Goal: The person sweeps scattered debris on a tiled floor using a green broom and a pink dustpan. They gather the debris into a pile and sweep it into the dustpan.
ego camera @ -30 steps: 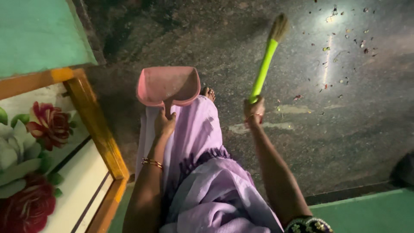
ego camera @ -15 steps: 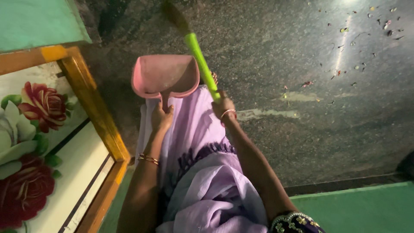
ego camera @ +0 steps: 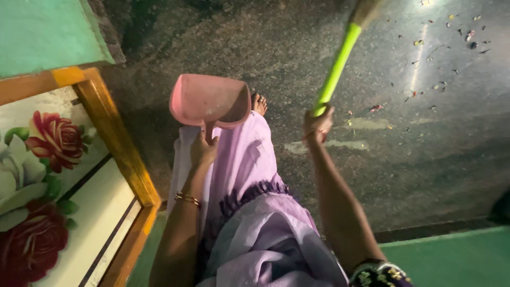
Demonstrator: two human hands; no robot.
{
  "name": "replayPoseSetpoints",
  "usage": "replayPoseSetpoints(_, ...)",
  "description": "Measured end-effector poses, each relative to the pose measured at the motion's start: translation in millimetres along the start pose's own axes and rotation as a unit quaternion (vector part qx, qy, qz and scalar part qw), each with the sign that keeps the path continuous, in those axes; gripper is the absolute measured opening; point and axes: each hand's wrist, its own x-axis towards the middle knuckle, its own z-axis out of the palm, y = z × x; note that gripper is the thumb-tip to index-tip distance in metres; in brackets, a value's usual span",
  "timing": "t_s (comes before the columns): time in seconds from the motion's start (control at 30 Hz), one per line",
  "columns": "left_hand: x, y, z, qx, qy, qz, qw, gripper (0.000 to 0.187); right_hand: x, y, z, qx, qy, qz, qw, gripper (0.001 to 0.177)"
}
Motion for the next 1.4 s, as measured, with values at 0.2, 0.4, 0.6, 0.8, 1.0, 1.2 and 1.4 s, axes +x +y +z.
replayPoseSetpoints(0.2,4,7,5,-0.017,0.013,0.045,0.999,0.058,-109,3,12,-0.045,-0.193,-0.068,0.978,0.055)
replayPoseSetpoints(0.4,13,8,-1,-0.002,0.044,0.080,0.996,0.063,-136,6,23,-0.091,-0.268,-0.150,0.947,0.061)
replayPoseSetpoints(0.6,4,10,-8,-0.003,0.012,0.054,0.998,0.052,-49,35,17,-0.069,-0.185,-0.084,0.977,0.047)
replayPoseSetpoints(0.8,-9,6,-8,-0.021,-0.026,0.040,0.999,0.046,66,39,-43,-0.135,-0.059,-0.030,0.989,0.050)
replayPoseSetpoints(1.0,-12,-6,0,0.011,-0.022,0.019,1.000,0.046,60,35,-56,-0.051,0.006,-0.004,0.999,0.053)
replayPoseSetpoints(1.2,3,-11,11,0.005,0.067,0.059,0.996,0.060,-42,39,-5,-0.071,-0.166,-0.126,0.975,0.047)
replayPoseSetpoints(1.4,1,12,-3,-0.056,0.043,0.040,0.997,0.051,-124,-14,25,-0.172,-0.382,-0.189,0.888,0.056)
